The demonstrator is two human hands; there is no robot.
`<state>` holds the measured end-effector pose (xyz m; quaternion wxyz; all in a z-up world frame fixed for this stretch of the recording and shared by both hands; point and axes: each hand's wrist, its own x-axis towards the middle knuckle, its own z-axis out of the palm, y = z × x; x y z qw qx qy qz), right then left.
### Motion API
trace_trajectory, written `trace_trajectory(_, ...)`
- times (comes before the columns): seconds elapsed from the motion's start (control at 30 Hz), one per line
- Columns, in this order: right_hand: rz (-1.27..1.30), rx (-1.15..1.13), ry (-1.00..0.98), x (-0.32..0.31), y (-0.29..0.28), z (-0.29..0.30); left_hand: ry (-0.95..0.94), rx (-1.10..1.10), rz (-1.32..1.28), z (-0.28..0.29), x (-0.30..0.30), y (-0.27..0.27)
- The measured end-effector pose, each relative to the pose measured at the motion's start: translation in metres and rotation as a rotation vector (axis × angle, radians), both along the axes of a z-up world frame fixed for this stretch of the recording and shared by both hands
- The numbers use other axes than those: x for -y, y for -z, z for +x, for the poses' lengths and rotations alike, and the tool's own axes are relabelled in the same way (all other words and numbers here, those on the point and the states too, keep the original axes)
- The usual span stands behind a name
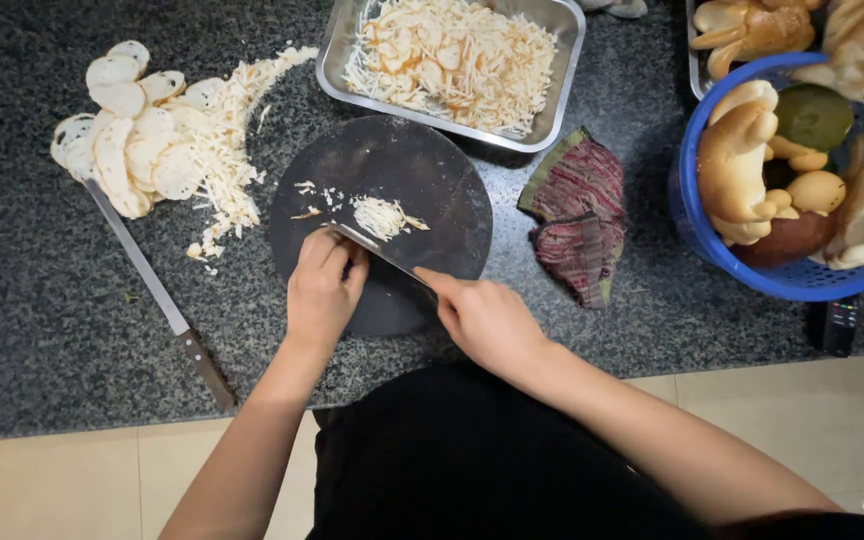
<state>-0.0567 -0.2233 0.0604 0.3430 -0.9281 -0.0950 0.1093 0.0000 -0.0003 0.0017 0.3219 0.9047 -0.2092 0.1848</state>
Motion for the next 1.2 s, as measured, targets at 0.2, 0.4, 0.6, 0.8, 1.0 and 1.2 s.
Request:
trace_trajectory(0.2, -0.018, -0.009, 0.024, -0.025, 0.01, 0.025, -0.021, -0.011, -0.008, 0.0, 0.002, 0.002)
trace_trajectory(0.4, -0.003, 0.019, 0.039, -0.025, 0.015, 0.027, -0.016, 0.018, -0.015, 0.0, 0.0, 0.005)
trace_trajectory(0.6, -0.019, -0.074, 0.03, -0.004, -0.012, 0.005, -0.04, 0.002, -0.027, -0.002, 0.001, 0.004)
trace_trajectory(0.8, -0.013, -0.103, 0.006, -0.01, -0.011, 0.007, -0.051, 0.017, 0.004, -0.001, 0.0, 0.004)
trace_trajectory(1.0, 0.001, -0.031, 0.04, -0.03, 0.011, 0.025, -0.048, 0.024, -0.01, 0.0, 0.002, 0.003)
trace_trajectory(1.2, 0.061, -0.038, 0.042, -0.016, -0.001, 0.022, -0.059, -0.007, -0.042, -0.001, -0.001, 0.007)
